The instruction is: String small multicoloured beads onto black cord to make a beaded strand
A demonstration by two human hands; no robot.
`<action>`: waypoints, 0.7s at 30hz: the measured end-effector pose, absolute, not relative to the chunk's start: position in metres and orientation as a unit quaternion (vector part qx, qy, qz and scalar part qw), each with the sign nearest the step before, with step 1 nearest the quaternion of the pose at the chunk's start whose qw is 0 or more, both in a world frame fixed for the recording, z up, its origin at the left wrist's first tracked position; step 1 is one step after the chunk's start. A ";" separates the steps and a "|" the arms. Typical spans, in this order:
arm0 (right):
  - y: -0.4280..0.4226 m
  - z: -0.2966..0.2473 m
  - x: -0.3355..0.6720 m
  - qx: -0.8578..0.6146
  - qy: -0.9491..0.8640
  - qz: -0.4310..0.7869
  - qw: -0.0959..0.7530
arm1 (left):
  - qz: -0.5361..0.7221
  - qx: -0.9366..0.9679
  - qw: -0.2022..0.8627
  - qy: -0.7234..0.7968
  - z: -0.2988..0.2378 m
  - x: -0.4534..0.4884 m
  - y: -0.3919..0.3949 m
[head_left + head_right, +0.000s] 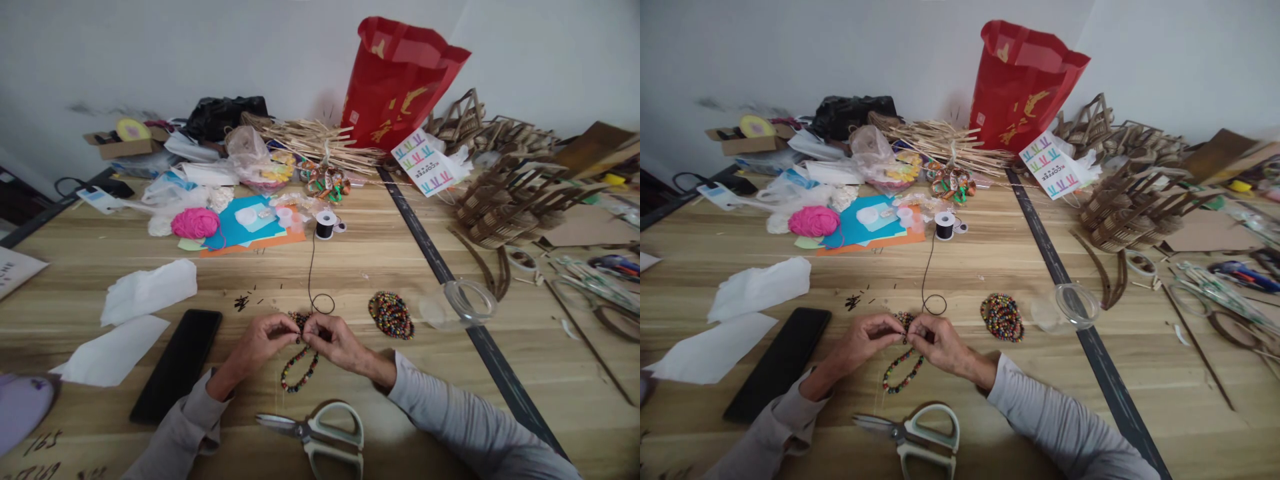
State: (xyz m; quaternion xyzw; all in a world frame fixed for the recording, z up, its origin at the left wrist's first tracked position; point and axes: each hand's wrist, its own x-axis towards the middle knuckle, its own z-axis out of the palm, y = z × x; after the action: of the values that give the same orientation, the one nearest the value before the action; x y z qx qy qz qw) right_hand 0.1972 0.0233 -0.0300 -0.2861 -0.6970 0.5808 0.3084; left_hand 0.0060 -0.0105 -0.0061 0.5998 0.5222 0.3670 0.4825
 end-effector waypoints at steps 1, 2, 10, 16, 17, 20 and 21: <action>0.023 -0.030 0.197 -0.287 -0.696 0.581 0.308 | 0.366 0.601 0.481 0.523 -0.006 0.006 -0.010; 0.023 -0.030 0.197 -0.287 -0.696 0.583 0.307 | 0.364 0.603 0.480 0.523 -0.006 0.006 -0.010; 0.023 -0.030 0.198 -0.285 -0.698 0.580 0.306 | 0.366 0.603 0.483 0.519 -0.009 0.006 -0.011; 0.024 -0.031 0.197 -0.281 -0.702 0.577 0.309 | 0.358 0.602 0.489 0.521 -0.011 0.006 -0.011; 0.024 -0.030 0.197 -0.280 -0.702 0.577 0.309 | 0.357 0.604 0.487 0.520 -0.011 0.006 -0.011; 0.024 -0.028 0.197 -0.281 -0.702 0.577 0.307 | 0.356 0.604 0.489 0.520 -0.011 0.006 -0.011; 0.024 -0.028 0.197 -0.282 -0.703 0.577 0.306 | 0.356 0.603 0.489 0.521 -0.011 0.006 -0.011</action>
State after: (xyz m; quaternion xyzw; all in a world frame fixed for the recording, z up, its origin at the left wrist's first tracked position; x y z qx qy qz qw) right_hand 0.1966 0.0236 -0.0278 -0.2816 -0.7026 0.5774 0.3060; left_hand 0.0061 -0.0111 -0.0112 0.6029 0.5208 0.3556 0.4886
